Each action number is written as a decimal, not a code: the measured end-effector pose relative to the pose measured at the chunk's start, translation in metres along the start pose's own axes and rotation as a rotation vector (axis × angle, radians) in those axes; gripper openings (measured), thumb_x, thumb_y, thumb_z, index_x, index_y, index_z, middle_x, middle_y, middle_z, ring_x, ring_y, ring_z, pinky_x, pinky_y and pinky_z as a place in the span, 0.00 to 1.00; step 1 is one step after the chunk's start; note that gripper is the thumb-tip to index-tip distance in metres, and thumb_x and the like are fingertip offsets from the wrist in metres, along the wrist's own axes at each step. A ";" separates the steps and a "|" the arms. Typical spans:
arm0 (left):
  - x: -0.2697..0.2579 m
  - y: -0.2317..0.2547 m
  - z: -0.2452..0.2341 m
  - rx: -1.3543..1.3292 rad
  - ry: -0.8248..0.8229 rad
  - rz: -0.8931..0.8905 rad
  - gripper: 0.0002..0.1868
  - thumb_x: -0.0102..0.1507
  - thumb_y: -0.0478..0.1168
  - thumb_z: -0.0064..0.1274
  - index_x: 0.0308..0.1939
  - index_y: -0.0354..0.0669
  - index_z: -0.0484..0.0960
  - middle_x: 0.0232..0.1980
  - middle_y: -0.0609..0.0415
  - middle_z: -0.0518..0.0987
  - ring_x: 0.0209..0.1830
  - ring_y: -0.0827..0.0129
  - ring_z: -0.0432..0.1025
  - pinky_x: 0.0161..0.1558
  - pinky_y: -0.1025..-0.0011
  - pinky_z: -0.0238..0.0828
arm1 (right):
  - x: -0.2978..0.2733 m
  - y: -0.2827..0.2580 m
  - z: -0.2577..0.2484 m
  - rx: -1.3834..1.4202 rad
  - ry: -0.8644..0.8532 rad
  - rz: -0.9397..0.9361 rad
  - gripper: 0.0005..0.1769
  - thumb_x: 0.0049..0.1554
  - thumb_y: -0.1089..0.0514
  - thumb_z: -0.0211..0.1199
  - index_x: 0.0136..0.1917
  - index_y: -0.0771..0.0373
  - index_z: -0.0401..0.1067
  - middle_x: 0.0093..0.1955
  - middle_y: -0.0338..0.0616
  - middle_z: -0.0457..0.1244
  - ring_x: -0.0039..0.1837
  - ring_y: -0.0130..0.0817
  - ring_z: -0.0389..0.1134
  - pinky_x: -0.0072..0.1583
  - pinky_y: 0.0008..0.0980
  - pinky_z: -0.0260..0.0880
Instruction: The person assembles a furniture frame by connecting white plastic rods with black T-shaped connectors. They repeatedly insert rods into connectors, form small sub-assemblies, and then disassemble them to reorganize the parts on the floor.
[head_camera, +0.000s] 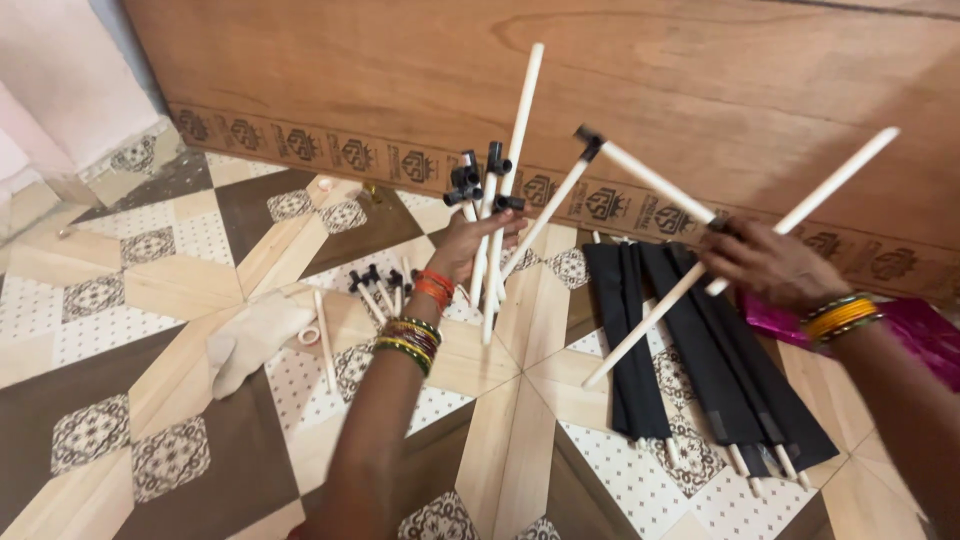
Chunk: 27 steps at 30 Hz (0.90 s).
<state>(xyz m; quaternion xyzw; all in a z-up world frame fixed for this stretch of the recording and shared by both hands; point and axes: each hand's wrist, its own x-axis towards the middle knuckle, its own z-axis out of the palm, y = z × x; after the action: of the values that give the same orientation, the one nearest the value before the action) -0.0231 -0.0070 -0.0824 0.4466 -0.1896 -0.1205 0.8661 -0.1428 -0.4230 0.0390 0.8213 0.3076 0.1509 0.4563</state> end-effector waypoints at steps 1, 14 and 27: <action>-0.006 -0.012 -0.004 -0.123 -0.033 -0.067 0.18 0.69 0.36 0.53 0.59 0.27 0.78 0.60 0.39 0.81 0.59 0.58 0.77 0.53 0.68 0.82 | -0.006 0.006 0.001 -0.083 -0.021 0.004 0.28 0.60 0.58 0.52 0.74 0.47 0.58 0.76 0.38 0.53 0.78 0.44 0.49 0.77 0.34 0.56; -0.084 -0.103 0.025 -0.182 -0.080 -0.063 0.23 0.68 0.40 0.51 0.61 0.22 0.74 0.63 0.36 0.78 0.54 0.52 0.79 0.53 0.63 0.83 | -0.027 0.020 0.020 0.235 0.103 0.074 0.28 0.54 0.55 0.56 0.69 0.47 0.66 0.73 0.33 0.57 0.78 0.42 0.52 0.76 0.39 0.60; -0.131 -0.139 0.092 0.024 0.079 0.039 0.15 0.65 0.37 0.57 0.52 0.29 0.79 0.44 0.42 0.84 0.37 0.62 0.82 0.39 0.66 0.85 | -0.026 -0.012 0.037 0.497 0.236 0.142 0.16 0.52 0.66 0.62 0.55 0.59 0.73 0.65 0.42 0.66 0.74 0.44 0.60 0.69 0.38 0.71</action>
<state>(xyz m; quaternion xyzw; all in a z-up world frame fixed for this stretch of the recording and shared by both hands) -0.1864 -0.1043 -0.1766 0.4578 -0.1655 -0.0837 0.8695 -0.1474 -0.4594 0.0094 0.9041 0.3279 0.1971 0.1904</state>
